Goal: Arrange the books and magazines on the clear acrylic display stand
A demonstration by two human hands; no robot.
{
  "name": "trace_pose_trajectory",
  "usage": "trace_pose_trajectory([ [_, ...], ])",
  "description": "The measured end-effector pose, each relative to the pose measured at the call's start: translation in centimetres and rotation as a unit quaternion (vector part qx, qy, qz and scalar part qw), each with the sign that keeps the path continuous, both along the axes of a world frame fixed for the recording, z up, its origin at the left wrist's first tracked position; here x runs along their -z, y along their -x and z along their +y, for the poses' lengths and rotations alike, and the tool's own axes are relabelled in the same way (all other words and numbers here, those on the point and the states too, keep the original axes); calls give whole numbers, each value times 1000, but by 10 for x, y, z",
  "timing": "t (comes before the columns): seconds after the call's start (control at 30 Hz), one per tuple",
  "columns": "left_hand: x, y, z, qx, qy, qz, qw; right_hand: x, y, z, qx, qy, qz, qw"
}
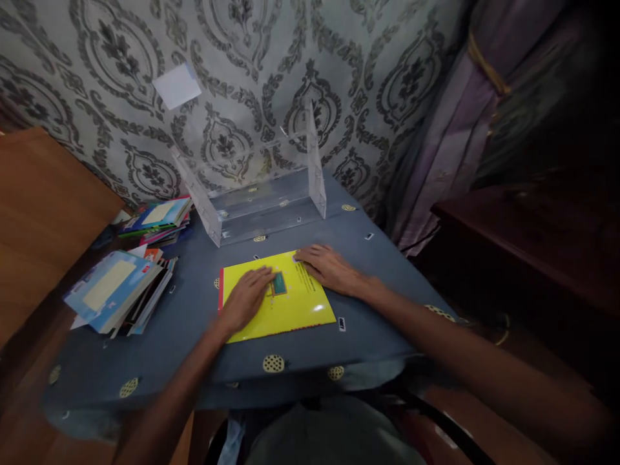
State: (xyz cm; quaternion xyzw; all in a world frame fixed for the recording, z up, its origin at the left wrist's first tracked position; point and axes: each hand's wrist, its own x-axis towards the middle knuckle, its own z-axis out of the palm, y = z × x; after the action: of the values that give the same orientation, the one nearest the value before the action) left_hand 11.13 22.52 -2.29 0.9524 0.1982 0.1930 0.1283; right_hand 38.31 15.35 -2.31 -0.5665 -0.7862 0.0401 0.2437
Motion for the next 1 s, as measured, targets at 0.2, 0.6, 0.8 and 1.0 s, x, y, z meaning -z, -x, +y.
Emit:
trace_pose_trajectory([
  [0.2, 8, 12, 24, -35, -41, -24, 998, -13, 51, 7, -44, 12, -35, 998],
  [0.6, 8, 8, 17, -75, -50, 20, 996, -6, 64, 49, 5, 92, 644, 760],
  [0.8, 8, 9, 19, -73, -44, 9, 996, -12, 64, 46, -13, 119, 693, 711],
  [1.0, 6, 11, 21, -63, -46, 26, 997, -13, 65, 45, -6, 133, 696, 706],
])
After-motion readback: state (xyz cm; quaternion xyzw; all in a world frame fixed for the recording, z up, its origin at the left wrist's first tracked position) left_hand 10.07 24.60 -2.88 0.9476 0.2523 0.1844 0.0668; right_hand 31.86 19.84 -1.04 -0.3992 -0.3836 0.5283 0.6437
